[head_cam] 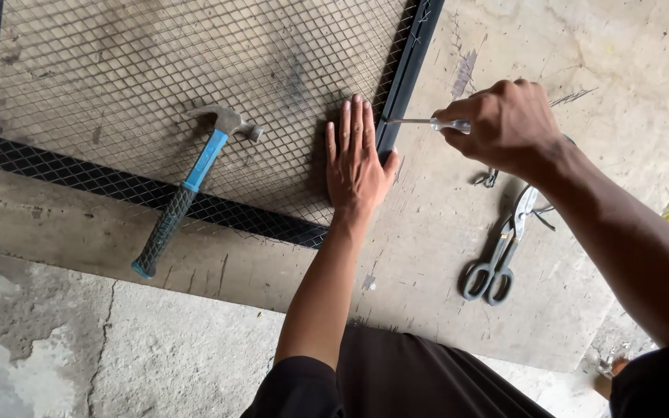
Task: Trimming the edges of a metal mesh screen using tin snips and adjusting the fit with a screwdriver and hammer.
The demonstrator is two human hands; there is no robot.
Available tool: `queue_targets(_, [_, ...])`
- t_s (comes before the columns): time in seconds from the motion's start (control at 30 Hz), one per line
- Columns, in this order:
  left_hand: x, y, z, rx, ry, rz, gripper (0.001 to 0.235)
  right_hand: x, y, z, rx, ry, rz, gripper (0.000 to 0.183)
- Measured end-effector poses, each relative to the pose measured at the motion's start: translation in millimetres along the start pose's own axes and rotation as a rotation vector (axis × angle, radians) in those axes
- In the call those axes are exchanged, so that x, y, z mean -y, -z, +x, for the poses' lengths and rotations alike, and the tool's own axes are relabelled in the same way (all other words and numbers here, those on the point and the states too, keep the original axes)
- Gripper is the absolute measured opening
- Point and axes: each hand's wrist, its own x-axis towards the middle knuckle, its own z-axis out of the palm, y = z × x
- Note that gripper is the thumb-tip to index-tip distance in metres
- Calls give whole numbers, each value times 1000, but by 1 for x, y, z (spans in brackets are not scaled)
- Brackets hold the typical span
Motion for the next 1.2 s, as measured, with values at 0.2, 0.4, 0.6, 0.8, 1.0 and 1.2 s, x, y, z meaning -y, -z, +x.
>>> queue_targets(0.2, [0,0,1,1,1,-5,95,6,3,3,-10,7,54,20])
queue_targets(0.4, [0,-1,2,-15,10,-56,93,4,-5,8,-57,46,46,19])
queue_targets(0.6, [1,1,2,22,-5,10,97,6,10,15,105,-47,83,21])
queue_targets(0.8, [1,4,0,19,-7,18,98,8,15,19,134,-33,41,23])
queue_targets(1.0, [1,6,2,60,-15,17,98,26,22,23,150,54,-26,18])
queue_targets(1.2, [1,14,4,16,-6,-3,99,64,11,32,-5,223,-353,40])
